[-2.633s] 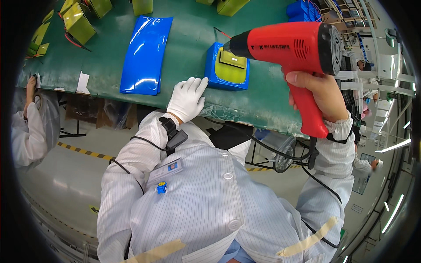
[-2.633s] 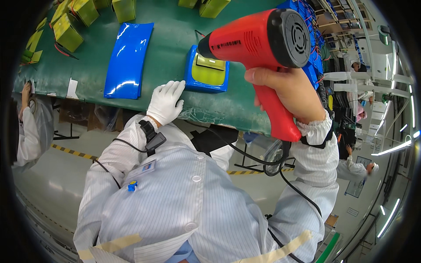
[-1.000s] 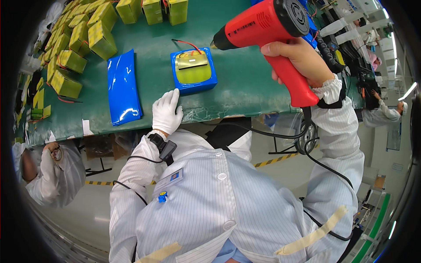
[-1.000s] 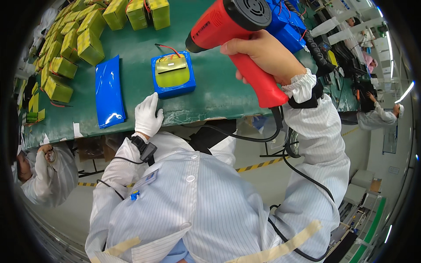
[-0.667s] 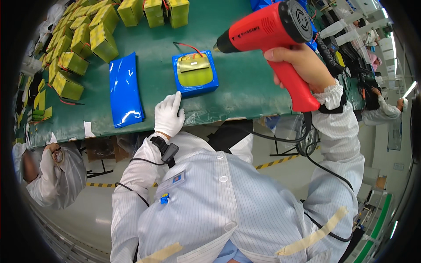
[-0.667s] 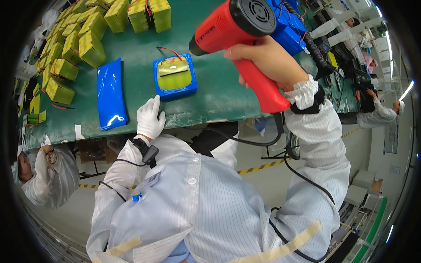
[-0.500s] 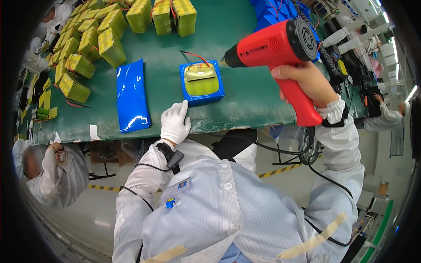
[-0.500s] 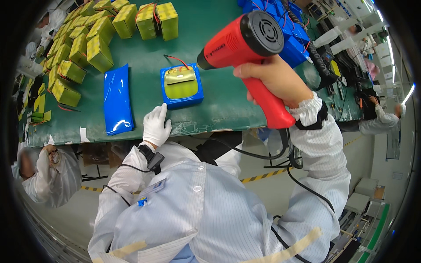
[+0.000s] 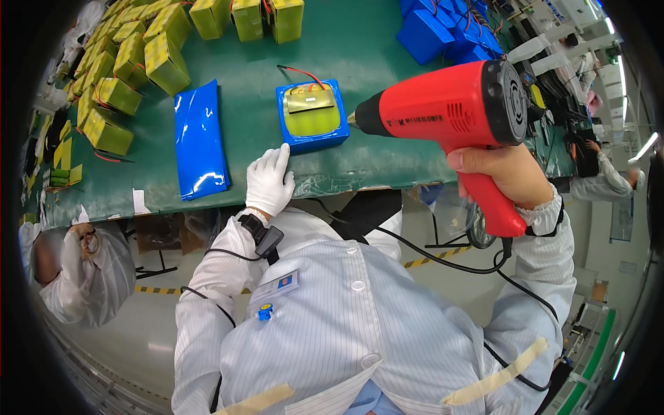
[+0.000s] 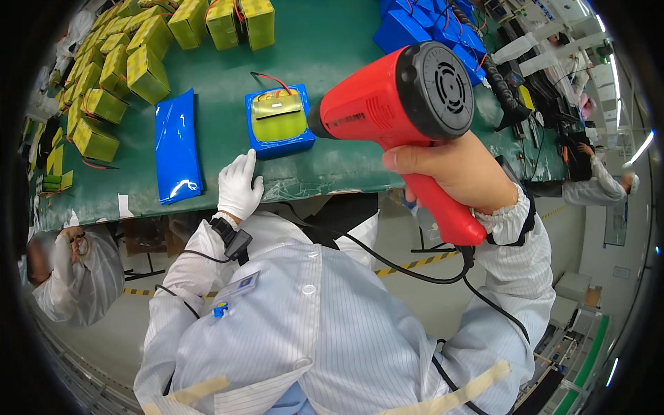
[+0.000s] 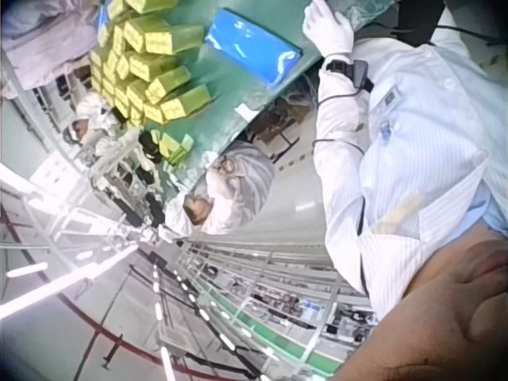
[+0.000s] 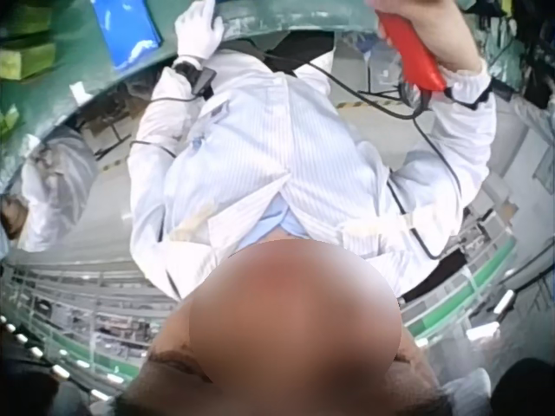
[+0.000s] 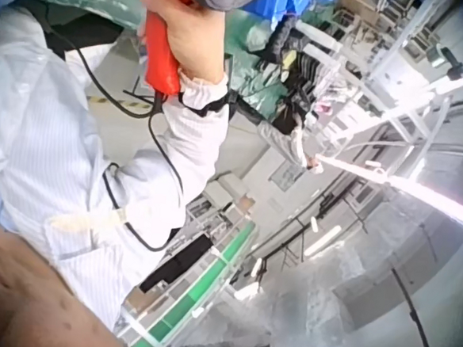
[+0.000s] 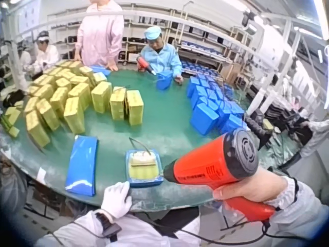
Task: Using a heat gun to shrink-wrap blue plastic casings onto lithium battery packs at an assembly line workstation.
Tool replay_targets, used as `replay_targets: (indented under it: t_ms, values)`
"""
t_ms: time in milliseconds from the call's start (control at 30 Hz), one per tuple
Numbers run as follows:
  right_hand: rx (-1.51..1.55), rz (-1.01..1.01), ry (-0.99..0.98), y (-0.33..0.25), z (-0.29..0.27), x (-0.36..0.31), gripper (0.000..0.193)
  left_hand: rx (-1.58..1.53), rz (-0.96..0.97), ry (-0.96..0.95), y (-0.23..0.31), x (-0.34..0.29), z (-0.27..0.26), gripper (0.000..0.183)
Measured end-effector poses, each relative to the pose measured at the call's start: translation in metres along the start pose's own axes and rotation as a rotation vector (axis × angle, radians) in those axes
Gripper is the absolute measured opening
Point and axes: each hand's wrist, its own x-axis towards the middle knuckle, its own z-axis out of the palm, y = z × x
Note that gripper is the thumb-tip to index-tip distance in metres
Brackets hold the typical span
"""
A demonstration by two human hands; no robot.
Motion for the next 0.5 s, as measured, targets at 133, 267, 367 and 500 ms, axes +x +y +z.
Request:
replay_targets:
  t_ms: [133,267,367,500]
  values:
    - [-0.063,0.024,-0.036,0.003,0.001,0.0,0.035,0.0,0.01,0.018,-0.001,-0.001,0.001,0.072]
    - [-0.053,0.043,-0.026,0.004,0.01,-0.005,0.035,-0.005,0.012,0.007,0.002,0.002,-0.004,0.071]
    - [-0.068,0.045,-0.039,0.001,0.017,-0.006,0.034,-0.011,0.022,0.019,0.002,0.003,-0.005,0.07]
    - [-0.043,0.015,-0.075,-0.002,0.026,-0.003,0.032,0.006,0.036,0.041,0.002,0.002,-0.005,0.071]
